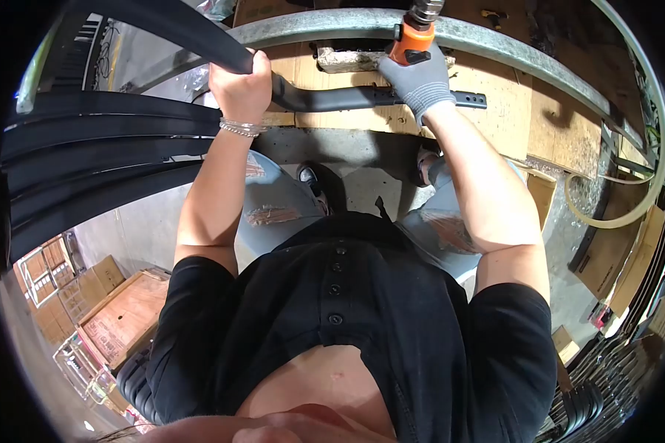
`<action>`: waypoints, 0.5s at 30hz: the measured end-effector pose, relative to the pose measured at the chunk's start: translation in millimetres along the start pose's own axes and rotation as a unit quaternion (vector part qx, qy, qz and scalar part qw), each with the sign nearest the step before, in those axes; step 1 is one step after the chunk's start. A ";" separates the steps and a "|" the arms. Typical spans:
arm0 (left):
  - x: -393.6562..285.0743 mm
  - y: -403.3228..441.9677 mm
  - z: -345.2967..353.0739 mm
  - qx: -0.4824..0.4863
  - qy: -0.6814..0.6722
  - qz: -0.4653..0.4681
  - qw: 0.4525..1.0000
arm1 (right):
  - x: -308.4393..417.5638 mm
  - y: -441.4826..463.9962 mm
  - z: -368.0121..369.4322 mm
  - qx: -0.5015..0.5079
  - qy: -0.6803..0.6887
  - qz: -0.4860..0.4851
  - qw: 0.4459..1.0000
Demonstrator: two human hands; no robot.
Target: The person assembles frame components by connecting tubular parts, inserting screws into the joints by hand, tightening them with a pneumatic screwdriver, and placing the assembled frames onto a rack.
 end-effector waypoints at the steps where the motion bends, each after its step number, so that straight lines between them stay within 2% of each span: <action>1: -1.7 0.5 2.7 -0.018 0.004 0.009 1.000 | 10.6 -2.3 0.5 0.028 -0.030 -0.007 0.999; 3: -2.4 3.6 1.9 -0.038 0.011 0.020 0.999 | 10.8 -0.1 4.0 0.056 -0.056 -0.017 0.997; 6: 0.7 6.7 -3.9 0.015 -0.007 0.019 1.000 | -14.4 0.4 7.9 0.036 0.130 0.089 0.987; 11: 1.4 2.4 1.3 -0.022 -0.014 0.034 0.999 | -0.9 -6.4 2.7 -0.043 0.006 0.062 0.997; 13: 5.4 2.1 -0.8 -0.003 -0.021 0.040 0.999 | 5.9 -4.5 5.3 0.061 0.031 0.000 0.998; 15: 9.3 1.6 -2.0 0.006 -0.023 0.043 0.999 | 8.9 -4.9 12.7 0.114 0.043 -0.032 0.992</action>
Point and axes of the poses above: each hand's wrist, its own y-axis towards the middle knuckle, its own z-axis out of the palm, x = y × z, the point moved 5 cm from there along y, towards the middle knuckle, and after that the axes turned 1 degree about -y, right-handed, at the moved point
